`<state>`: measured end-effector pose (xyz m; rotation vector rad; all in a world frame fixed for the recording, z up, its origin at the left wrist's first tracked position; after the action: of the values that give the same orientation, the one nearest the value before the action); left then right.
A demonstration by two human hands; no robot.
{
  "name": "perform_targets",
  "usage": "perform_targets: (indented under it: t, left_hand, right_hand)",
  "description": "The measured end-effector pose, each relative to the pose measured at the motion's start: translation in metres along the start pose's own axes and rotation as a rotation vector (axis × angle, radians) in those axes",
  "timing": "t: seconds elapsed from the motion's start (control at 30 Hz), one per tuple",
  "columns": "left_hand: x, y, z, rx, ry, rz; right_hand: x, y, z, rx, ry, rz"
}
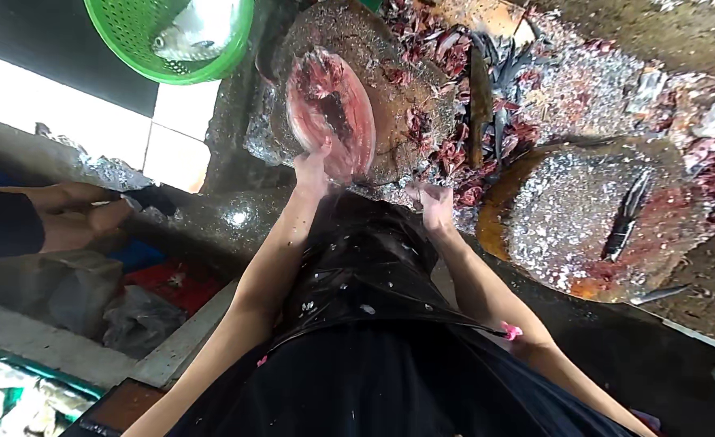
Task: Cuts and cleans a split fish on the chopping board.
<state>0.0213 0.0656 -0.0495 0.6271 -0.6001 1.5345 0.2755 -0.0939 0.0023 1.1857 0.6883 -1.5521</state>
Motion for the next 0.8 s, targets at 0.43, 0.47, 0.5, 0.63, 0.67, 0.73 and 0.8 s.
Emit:
perform_targets:
  t: [0.43,0.47,0.5,0.63,0.67,0.73,0.8]
  left_hand:
    - [0.004,-0.004,-0.012,-0.187,0.037,0.161]
    - [0.009,0.000,-0.013,-0.109,-0.001,-0.003]
    - [0.020,0.006,-0.010,-0.011,-0.056,-0.258]
    - [0.072,-0.024,0.032,0.079,-0.193,-1.336]
    - [0.078,-0.036,0.034,0.068,-0.201,-1.456]
    - [0.079,-0.037,0.030,0.095,-0.202,-1.412]
    - [0.069,-0.014,0.011,0.122,-0.181,-0.919]
  right_hand:
    - [-0.008,-0.118,-0.043,-0.432,-0.339,-0.594]
    - [-0.015,-0.118,-0.053,-0.431,-0.224,-0.330]
    - [-0.027,-0.119,-0.056,-0.462,-0.099,0.078]
    - [-0.057,-0.141,-0.033,-0.620,0.084,1.052]
    - [-0.063,-0.143,-0.034,-0.626,0.084,1.095]
    - [-0.063,-0.140,-0.032,-0.602,0.062,1.019]
    - [-0.053,-0.128,-0.031,-0.531,0.065,0.672]
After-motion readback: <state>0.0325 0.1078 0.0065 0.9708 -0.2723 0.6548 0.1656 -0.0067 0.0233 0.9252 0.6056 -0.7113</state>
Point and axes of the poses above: each hand's wrist, its own z-axis away from the middle knuckle, its own y-axis out of the back of the hand, x = y × z, the point moved 7 cm from there along -z, towards the middle knuckle, and after that the axes turned 14 degrees about -z, right-handed, at the moved point
